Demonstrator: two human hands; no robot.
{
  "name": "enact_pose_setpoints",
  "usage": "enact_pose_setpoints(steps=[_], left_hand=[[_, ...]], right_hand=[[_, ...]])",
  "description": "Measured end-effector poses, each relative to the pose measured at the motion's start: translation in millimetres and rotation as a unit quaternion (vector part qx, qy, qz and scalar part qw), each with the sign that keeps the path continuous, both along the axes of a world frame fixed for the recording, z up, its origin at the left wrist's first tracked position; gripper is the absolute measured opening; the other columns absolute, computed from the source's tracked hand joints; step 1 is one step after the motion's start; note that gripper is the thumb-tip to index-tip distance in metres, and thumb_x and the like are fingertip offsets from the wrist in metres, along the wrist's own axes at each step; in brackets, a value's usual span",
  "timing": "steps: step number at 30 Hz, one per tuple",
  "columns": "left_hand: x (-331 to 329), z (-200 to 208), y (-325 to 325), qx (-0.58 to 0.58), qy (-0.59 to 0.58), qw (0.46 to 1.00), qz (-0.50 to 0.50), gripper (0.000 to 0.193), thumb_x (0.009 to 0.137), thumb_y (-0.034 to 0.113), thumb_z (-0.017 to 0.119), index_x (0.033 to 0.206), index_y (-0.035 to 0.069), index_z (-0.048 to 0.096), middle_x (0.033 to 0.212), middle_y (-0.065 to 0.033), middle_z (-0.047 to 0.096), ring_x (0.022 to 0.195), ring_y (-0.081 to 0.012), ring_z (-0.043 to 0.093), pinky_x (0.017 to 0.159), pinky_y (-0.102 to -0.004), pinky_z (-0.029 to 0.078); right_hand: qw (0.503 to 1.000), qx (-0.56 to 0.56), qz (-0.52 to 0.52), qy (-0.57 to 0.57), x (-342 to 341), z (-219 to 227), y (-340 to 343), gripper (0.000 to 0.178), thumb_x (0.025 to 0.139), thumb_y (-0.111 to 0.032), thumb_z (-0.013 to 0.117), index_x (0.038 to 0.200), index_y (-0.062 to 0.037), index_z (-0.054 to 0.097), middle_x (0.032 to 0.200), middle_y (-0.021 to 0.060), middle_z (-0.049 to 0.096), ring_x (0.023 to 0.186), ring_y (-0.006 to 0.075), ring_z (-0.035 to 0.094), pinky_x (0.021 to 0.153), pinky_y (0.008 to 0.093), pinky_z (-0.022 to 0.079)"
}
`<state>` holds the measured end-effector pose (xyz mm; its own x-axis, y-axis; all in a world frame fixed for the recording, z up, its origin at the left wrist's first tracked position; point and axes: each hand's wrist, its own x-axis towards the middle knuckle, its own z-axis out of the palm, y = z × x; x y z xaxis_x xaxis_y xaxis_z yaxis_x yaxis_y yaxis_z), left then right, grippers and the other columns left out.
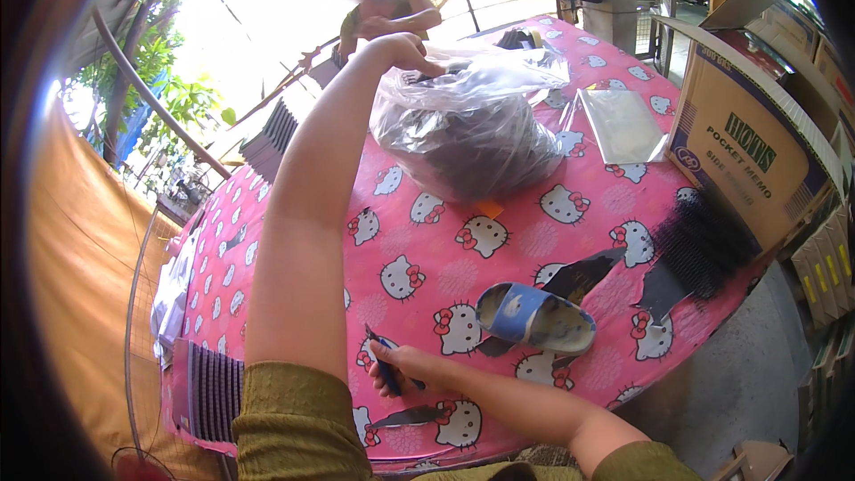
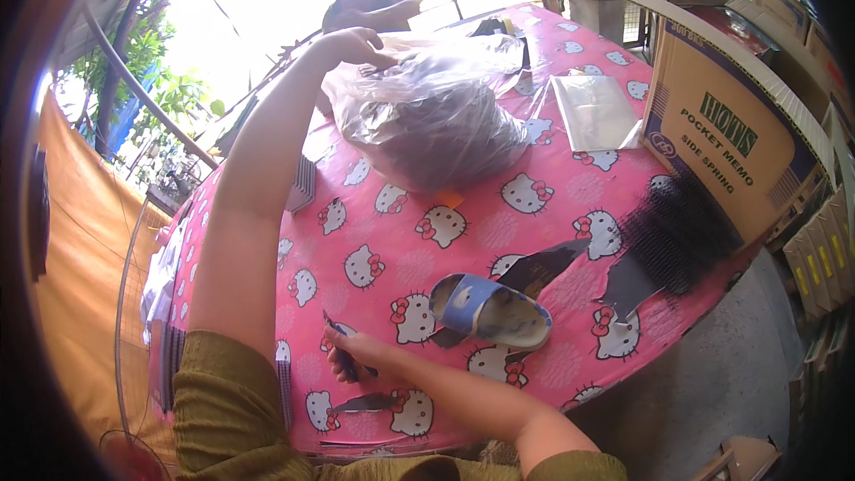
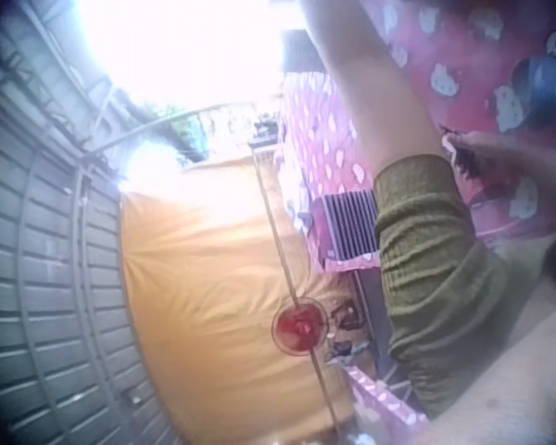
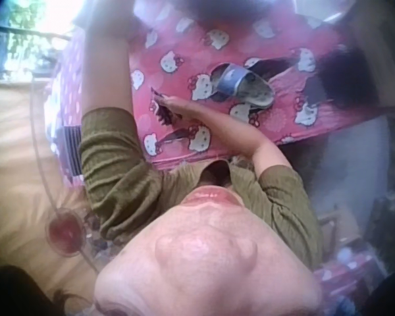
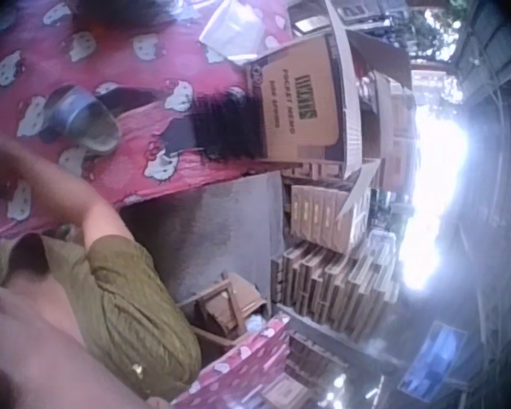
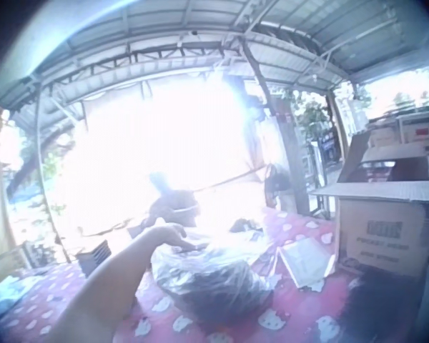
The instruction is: The person assembles small purple notebooks by aligning covers with the spiral binding and trimming the wire binding using pliers.
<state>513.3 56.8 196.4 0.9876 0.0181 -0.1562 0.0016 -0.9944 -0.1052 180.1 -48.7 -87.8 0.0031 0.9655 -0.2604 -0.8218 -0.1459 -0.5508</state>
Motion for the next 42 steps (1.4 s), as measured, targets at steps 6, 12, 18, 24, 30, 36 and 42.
enact_pose_setpoints(steps=[6,12,18,24,30,36,42], left_hand=[[-32,-11,31,-0.031,0.033,0.999,-0.013,0.109,0.068,0.088,0.04,0.135,0.002,0.044,0.141,-0.0183,0.041,0.13,-0.0297,0.04,0.108,-0.0377,0.032],[-67,-44,48,-0.002,-0.146,0.986,-0.074,0.083,0.059,0.035,0.082,0.132,0.014,0.049,0.132,-0.0095,0.052,0.129,-0.0256,0.042,0.111,-0.056,0.015],[-51,-44,34,-0.043,-0.313,0.949,0.014,0.018,0.078,0.021,0.062,0.092,0.015,0.072,0.092,-0.0089,0.07,0.101,-0.0284,0.063,0.107,-0.0648,0.013],[-7,-52,65,-0.1,-0.244,0.962,-0.07,0.023,0.077,0.019,0.059,0.096,0.011,0.069,0.11,-0.0128,0.065,0.108,-0.0295,0.059,0.097,-0.0423,0.038],[-37,-8,54,-0.275,-0.109,0.949,-0.108,0.033,0.076,0.029,0.056,0.095,0.004,0.068,0.097,-0.0104,0.064,0.089,-0.0209,0.06,0.081,-0.0291,0.045],[-44,-15,72,-0.088,-0.093,0.991,-0.028,0.032,0.073,0.011,0.062,0.105,0.009,0.067,0.078,-0.0051,0.059,0.068,-0.0145,0.057,0.06,-0.0299,0.048],[-35,-54,101,0.034,-0.232,0.944,-0.231,0.034,0.066,0.011,0.07,0.1,0.013,0.07,0.078,-0.0056,0.066,0.073,-0.0191,0.062,0.07,-0.0337,0.05]], right_hand=[[0.979,0.123,-0.066,-0.152,-4,5,-3,0.053,0.091,-0.055,0.049,0.111,-0.0079,0.037,0.088,0.0047,0.053,0.066,0.0103,0.053,0.059,0.0264,0.047],[0.898,0.148,-0.285,-0.3,5,-2,-3,0.034,0.095,-0.04,0.051,0.105,-0.0092,0.041,0.082,0.0007,0.049,0.071,0.0067,0.047,0.062,0.0235,0.042],[0.897,0.134,-0.286,-0.308,15,-12,-1,0.032,0.097,-0.038,0.048,0.107,-0.0079,0.043,0.082,0.0033,0.054,0.059,0.0049,0.046,0.051,0.0203,0.038],[0.922,0.122,-0.271,-0.247,13,-4,-5,0.032,0.095,-0.041,0.052,0.1,-0.0096,0.048,0.077,-0.0005,0.051,0.065,0.0056,0.046,0.058,0.0221,0.04],[0.911,0.103,-0.299,-0.266,17,-6,-4,0.038,0.094,-0.048,0.049,0.097,-0.0095,0.046,0.077,-0.0001,0.051,0.064,0.0059,0.046,0.058,0.0219,0.04],[0.914,0.119,-0.288,-0.261,11,-1,1,0.038,0.094,-0.046,0.051,0.096,-0.0088,0.048,0.075,-0.0001,0.052,0.063,0.0057,0.047,0.056,0.022,0.04],[0.917,0.121,-0.284,-0.253,9,2,2,0.037,0.094,-0.045,0.052,0.095,-0.008,0.049,0.074,-0.0008,0.05,0.062,0.0056,0.045,0.056,0.0216,0.04]])
